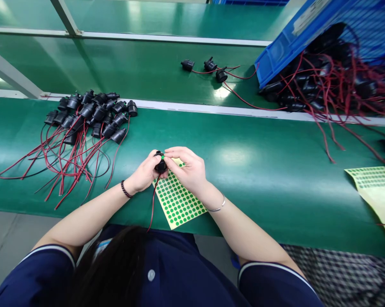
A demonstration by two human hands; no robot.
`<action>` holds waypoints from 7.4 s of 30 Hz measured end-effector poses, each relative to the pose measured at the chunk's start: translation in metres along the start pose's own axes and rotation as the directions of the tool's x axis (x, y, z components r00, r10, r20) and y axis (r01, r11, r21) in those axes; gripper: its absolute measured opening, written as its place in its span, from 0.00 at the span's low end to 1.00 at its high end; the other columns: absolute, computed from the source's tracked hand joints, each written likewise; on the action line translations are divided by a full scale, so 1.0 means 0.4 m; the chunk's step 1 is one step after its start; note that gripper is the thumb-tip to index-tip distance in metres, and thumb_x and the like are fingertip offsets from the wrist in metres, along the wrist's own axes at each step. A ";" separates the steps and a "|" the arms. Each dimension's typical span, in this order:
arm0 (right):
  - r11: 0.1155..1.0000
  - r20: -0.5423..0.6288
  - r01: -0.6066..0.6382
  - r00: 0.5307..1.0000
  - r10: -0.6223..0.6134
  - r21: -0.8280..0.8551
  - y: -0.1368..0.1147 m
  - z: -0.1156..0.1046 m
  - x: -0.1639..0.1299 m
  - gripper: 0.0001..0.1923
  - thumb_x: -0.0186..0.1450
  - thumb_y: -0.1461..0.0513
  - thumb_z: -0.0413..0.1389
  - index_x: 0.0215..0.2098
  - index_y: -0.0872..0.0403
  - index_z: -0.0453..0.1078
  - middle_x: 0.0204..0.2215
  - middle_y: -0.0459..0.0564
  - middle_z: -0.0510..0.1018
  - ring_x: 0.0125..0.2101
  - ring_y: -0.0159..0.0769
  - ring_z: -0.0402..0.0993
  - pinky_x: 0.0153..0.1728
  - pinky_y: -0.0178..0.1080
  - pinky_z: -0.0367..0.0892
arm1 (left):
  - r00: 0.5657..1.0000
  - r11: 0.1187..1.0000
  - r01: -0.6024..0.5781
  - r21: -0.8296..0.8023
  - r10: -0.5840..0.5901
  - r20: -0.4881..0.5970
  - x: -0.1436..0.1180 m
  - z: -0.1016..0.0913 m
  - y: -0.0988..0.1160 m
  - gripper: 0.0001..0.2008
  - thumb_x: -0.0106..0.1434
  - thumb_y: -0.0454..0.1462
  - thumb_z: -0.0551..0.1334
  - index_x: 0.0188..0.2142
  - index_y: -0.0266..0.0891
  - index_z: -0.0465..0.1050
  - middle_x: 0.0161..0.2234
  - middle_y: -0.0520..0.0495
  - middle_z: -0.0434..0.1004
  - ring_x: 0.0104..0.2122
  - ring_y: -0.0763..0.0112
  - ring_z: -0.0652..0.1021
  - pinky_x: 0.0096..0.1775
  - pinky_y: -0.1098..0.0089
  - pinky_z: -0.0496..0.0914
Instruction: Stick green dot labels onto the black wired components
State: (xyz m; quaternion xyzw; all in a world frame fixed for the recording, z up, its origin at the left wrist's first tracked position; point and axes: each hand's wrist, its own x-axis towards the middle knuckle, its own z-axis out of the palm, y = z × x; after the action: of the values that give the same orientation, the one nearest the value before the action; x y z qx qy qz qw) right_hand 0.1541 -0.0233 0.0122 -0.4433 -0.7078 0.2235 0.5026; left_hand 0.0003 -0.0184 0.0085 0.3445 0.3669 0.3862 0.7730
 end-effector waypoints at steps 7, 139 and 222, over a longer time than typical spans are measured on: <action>0.993 0.029 -0.097 0.995 0.095 0.072 -0.004 -0.005 0.005 0.05 0.67 0.61 0.59 0.37 0.49 0.78 0.39 0.49 0.84 0.42 0.39 0.81 0.47 0.46 0.77 | 1.000 1.000 0.005 -0.012 -0.005 0.023 0.002 -0.001 0.003 0.17 0.60 0.49 0.63 0.36 0.41 0.60 0.27 0.55 0.71 0.24 0.75 0.73 0.27 0.72 0.66; 0.570 0.315 -0.602 0.790 0.526 0.559 0.009 0.000 0.012 0.17 0.54 0.54 0.70 0.38 0.53 0.77 0.32 0.48 0.83 0.32 0.34 0.80 0.38 0.41 0.78 | 0.995 0.985 0.098 0.139 -0.100 0.005 -0.008 0.004 0.028 0.18 0.50 0.33 0.63 0.36 0.42 0.55 0.25 0.58 0.64 0.24 0.78 0.67 0.29 0.69 0.57; 0.612 0.327 -0.611 0.789 0.520 0.502 -0.001 -0.013 0.016 0.17 0.55 0.50 0.68 0.33 0.52 0.73 0.26 0.44 0.78 0.25 0.31 0.74 0.31 0.39 0.72 | 0.979 0.982 0.187 -0.036 -0.183 0.092 -0.019 0.011 0.048 0.17 0.51 0.32 0.65 0.37 0.40 0.59 0.30 0.55 0.72 0.23 0.77 0.74 0.28 0.73 0.64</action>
State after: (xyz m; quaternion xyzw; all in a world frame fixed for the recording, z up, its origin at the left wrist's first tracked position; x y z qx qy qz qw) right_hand 0.1581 -0.0187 0.0178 -0.4497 -0.4619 0.6088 0.4623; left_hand -0.0057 -0.0171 0.0286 0.3083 0.3540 0.3052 0.8286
